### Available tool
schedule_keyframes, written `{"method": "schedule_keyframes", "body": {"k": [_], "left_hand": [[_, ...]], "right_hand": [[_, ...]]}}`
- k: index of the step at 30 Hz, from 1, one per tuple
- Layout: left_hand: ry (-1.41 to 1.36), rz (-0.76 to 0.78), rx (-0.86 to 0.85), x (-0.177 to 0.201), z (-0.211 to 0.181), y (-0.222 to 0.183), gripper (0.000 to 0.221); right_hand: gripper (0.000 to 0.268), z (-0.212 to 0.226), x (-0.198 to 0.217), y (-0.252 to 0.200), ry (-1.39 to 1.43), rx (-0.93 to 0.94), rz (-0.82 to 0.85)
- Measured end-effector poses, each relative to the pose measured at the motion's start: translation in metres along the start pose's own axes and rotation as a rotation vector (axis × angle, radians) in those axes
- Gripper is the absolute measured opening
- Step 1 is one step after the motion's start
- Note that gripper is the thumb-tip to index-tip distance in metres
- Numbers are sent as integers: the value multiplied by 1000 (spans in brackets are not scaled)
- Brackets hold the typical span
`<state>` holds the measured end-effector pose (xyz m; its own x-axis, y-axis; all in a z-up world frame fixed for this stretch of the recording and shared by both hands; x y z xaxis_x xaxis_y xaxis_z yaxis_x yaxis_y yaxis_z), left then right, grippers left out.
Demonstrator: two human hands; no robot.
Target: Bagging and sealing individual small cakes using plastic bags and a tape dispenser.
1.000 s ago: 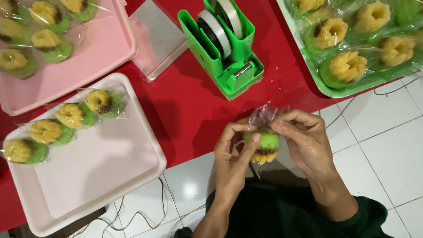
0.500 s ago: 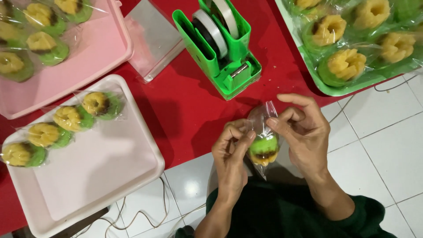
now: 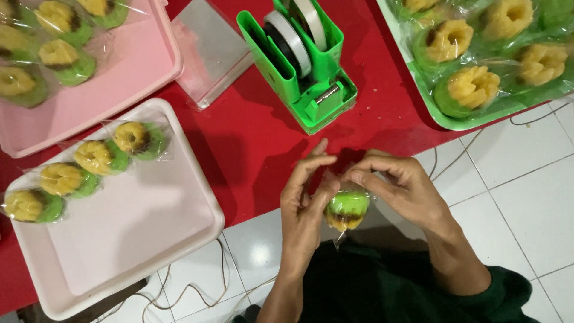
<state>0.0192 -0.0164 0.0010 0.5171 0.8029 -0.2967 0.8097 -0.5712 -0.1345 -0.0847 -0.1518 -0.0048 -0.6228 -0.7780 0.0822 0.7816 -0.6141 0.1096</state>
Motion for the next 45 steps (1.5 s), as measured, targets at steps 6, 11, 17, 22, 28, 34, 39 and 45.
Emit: {"method": "schedule_keyframes", "body": {"k": [6, 11, 17, 22, 28, 34, 39, 45], "left_hand": [[-7, 44, 92, 17, 24, 8, 20], [-35, -39, 146, 29, 58, 12, 22], [-124, -154, 209, 43, 74, 25, 30], [-74, -161, 216, 40, 69, 23, 33], [-5, 91, 164, 35, 12, 8, 58], [503, 416, -524, 55, 8, -8, 99], [891, 429, -918, 59, 9, -8, 61], [759, 512, -819, 50, -12, -6, 61]], "right_hand": [[16, -10, 5, 1, -2, -5, 15], [31, -8, 11, 3, -16, 96, 130], [120, -10, 20, -11, -3, 127, 317], [83, 2, 2, -4, -71, 179, 217], [83, -5, 7, 3, 239, -106, 128], [72, -22, 16, 6, 542, -327, 206], [67, -44, 14, 2, 736, -442, 267], [65, -27, 9, 6, 614, -480, 323]]}}
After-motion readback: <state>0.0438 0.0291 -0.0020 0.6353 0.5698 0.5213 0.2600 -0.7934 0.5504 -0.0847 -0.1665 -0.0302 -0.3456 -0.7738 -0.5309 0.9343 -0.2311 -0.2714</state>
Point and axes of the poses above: each hand's wrist, its own y-axis towards the middle knuckle, its own x-axis out of the back of the hand, z = x × y, the point moved 1 cm from there along y, towards the middle knuckle, and after that the axes turned 8 degrees about -z, right-handed, at the moved point
